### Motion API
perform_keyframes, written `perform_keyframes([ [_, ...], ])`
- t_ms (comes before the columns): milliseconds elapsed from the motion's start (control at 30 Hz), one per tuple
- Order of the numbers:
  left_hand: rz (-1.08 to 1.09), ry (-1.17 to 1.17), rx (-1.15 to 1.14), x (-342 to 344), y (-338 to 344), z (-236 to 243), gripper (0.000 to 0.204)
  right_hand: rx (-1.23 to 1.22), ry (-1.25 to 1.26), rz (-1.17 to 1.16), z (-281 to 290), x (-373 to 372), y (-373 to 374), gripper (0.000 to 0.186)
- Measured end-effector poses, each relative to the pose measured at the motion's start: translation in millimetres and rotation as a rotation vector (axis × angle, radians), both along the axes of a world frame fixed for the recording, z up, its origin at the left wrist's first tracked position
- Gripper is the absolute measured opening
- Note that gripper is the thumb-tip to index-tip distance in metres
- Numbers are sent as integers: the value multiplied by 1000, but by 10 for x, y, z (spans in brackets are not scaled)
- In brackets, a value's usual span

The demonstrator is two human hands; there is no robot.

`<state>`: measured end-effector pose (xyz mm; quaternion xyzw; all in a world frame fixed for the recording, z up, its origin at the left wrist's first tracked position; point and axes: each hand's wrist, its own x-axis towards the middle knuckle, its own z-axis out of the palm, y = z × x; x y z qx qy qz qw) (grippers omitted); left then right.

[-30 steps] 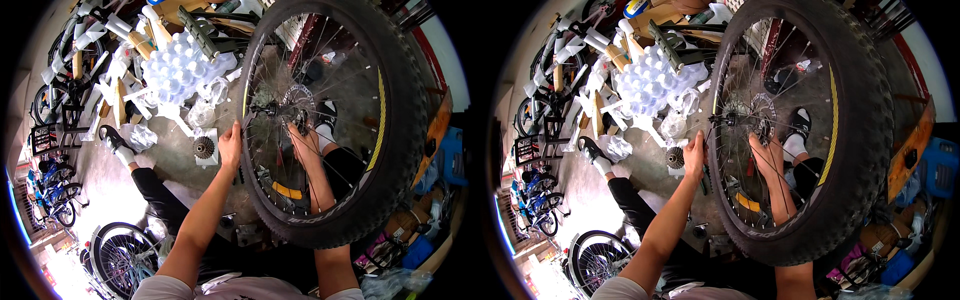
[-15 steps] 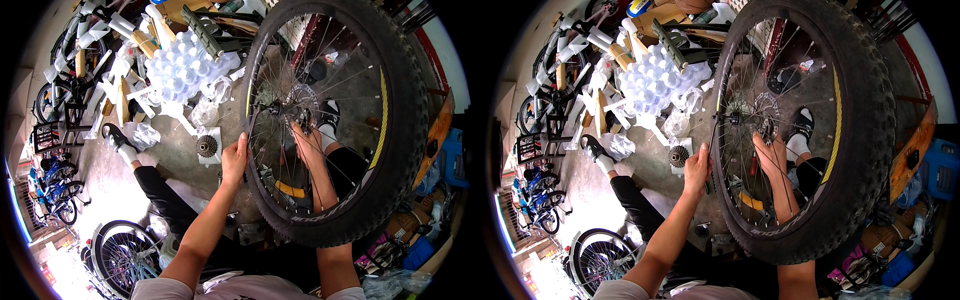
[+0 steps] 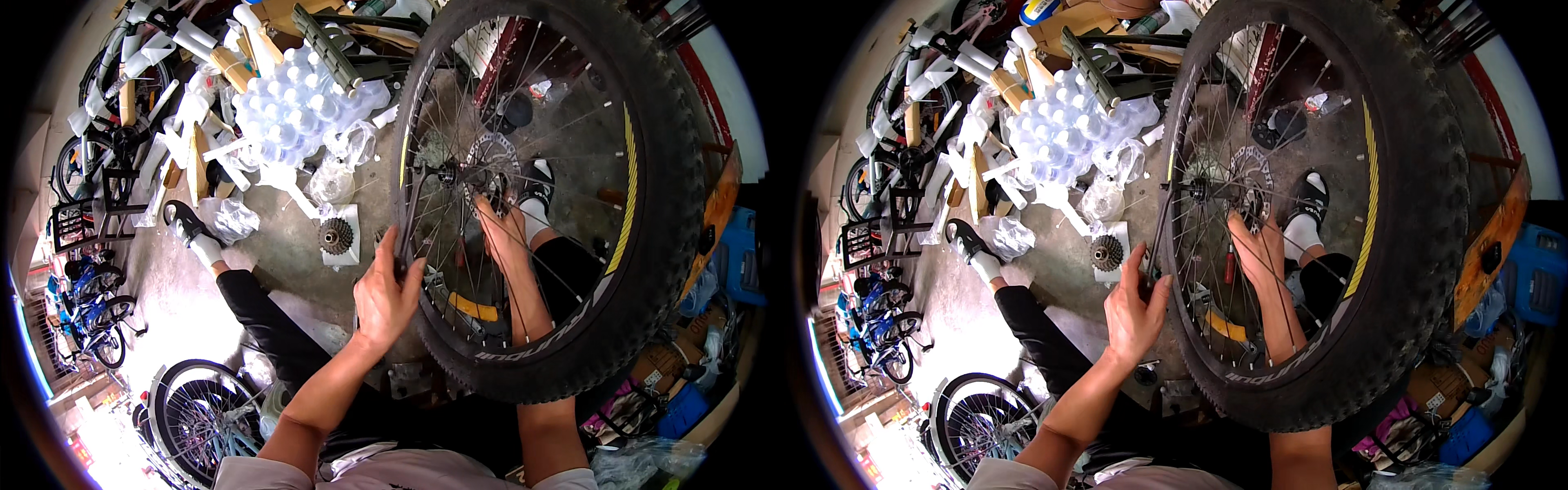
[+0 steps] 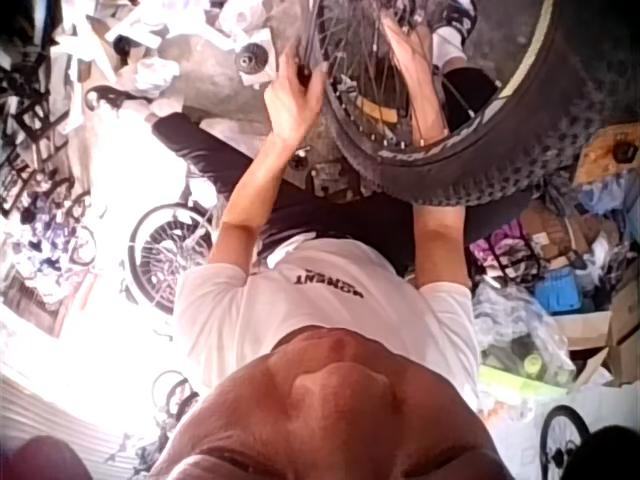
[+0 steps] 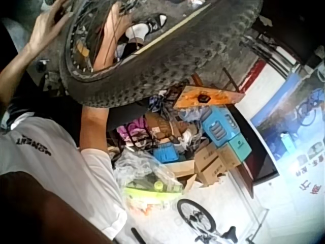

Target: The person works on a bicycle wheel, first handling a small metal component and then using a wrench to tighten or adjust the axle and hub area.

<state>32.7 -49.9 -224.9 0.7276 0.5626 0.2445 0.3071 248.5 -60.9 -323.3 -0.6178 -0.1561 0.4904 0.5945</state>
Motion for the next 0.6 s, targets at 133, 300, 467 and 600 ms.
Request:
perform_keyframes([
  [133, -253, 73, 439, 55, 454, 266, 32, -148, -66, 169, 352, -171, 194, 23],
  [300, -448, -35, 827, 812, 1092, 605, 30, -128, 89, 61, 671, 130, 9, 26],
  [467, -377, -39, 894, 1274, 1946, 446, 26, -221, -170, 324, 358, 180, -12, 46],
  [600, -359, -39, 565, 1435, 2406, -235, 31, -155, 141, 171, 81, 347, -142, 26],
])
